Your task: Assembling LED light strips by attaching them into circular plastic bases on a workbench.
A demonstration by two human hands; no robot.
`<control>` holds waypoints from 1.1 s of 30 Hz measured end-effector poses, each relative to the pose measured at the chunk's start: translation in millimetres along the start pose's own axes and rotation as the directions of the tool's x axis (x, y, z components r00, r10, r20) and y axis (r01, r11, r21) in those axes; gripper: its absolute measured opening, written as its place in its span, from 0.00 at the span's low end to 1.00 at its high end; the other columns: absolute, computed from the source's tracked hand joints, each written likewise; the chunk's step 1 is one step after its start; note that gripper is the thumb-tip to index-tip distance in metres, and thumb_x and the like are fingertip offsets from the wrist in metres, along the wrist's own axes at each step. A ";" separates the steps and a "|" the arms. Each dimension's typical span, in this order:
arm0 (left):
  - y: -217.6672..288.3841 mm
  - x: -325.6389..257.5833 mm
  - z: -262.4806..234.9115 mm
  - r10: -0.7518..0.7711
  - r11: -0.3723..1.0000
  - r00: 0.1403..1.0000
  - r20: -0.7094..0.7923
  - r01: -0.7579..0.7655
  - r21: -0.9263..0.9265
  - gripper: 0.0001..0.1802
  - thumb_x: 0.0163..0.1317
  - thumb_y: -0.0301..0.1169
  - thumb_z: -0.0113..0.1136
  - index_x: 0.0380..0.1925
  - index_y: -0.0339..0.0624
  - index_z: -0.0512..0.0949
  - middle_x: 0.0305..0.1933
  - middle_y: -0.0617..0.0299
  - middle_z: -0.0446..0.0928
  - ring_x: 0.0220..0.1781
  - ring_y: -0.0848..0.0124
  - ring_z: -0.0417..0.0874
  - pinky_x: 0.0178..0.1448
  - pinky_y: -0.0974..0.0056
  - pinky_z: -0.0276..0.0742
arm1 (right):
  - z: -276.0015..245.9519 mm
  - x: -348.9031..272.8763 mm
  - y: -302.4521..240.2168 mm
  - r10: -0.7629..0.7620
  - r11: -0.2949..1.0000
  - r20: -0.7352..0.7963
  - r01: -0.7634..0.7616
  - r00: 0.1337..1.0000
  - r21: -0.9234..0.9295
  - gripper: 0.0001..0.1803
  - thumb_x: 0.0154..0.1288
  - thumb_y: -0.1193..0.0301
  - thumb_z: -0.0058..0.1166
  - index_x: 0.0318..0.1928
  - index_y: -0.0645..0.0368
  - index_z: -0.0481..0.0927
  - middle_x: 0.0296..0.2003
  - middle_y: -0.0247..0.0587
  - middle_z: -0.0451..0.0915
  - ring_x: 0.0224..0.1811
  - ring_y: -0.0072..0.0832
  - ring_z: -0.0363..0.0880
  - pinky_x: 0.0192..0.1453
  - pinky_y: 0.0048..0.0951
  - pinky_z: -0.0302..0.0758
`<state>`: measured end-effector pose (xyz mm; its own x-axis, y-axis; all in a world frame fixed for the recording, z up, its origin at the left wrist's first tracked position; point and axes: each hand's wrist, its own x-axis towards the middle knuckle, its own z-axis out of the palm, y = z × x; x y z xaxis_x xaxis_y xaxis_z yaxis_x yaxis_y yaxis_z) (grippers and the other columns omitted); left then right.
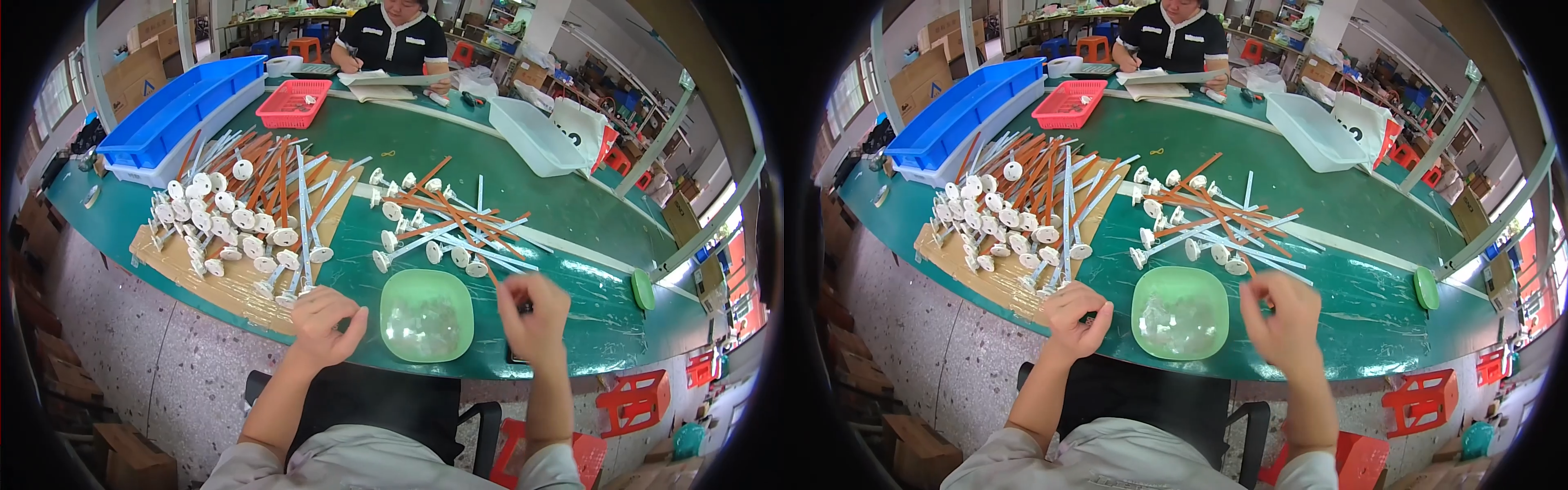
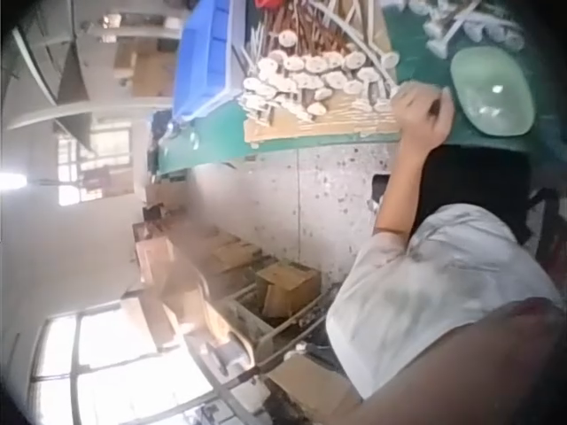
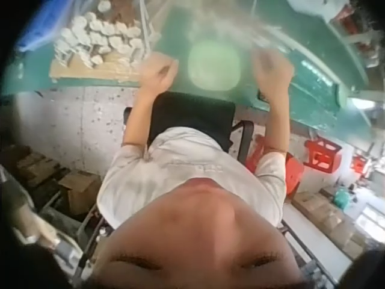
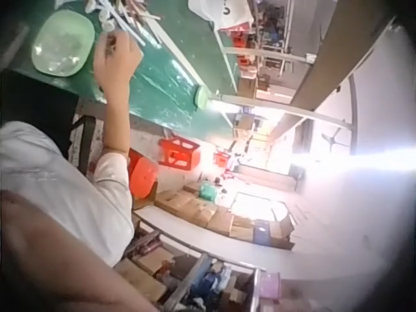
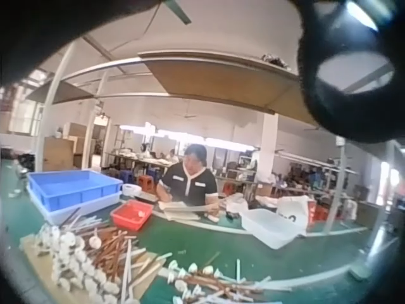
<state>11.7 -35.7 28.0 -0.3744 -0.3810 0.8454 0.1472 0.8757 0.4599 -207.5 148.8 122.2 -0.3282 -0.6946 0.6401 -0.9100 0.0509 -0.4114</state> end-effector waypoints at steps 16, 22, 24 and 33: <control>-3.0 0.0 1.6 0.016 0.999 1.000 0.023 -0.015 -0.045 0.08 0.47 0.19 0.67 0.18 0.39 0.76 0.19 0.58 0.77 0.20 0.62 0.78 0.26 0.63 0.69 | 98.4 136.0 102.0 0.562 0.758 0.530 -0.139 0.635 -0.637 0.20 0.53 0.56 0.63 0.39 0.59 0.87 0.38 0.52 0.86 0.44 0.46 0.86 0.48 0.42 0.82; -5.2 1.9 4.1 0.040 0.998 0.998 0.038 -0.038 -0.054 0.08 0.47 0.21 0.68 0.18 0.40 0.76 0.18 0.59 0.76 0.19 0.62 0.77 0.26 0.63 0.67 | 103.0 143.2 121.1 0.510 0.824 0.586 -0.161 0.630 -0.543 0.17 0.52 0.59 0.63 0.28 0.64 0.87 0.23 0.49 0.84 0.23 0.37 0.84 0.30 0.35 0.83; -5.0 0.5 5.1 0.032 0.999 0.999 0.021 -0.031 -0.044 0.09 0.46 0.22 0.69 0.17 0.41 0.76 0.18 0.60 0.76 0.19 0.62 0.77 0.25 0.62 0.67 | 96.6 145.1 120.5 0.560 0.815 0.611 -0.237 0.560 -0.529 0.17 0.51 0.59 0.63 0.30 0.62 0.88 0.22 0.45 0.84 0.22 0.31 0.83 0.28 0.33 0.82; -5.0 -0.1 4.2 0.044 0.996 0.999 0.022 -0.042 -0.077 0.09 0.46 0.22 0.69 0.17 0.41 0.76 0.18 0.60 0.77 0.19 0.62 0.77 0.26 0.63 0.67 | 62.4 127.9 112.2 0.268 0.945 0.786 0.005 0.557 -0.326 0.10 0.50 0.66 0.65 0.29 0.59 0.84 0.25 0.37 0.85 0.28 0.26 0.84 0.36 0.29 0.79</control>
<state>7.2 -38.8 24.5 -0.3873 -0.3358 0.8586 0.2326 0.8656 0.4435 -335.8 20.9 117.4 -0.2274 -0.9374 -0.2639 -0.9446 0.2782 -0.1741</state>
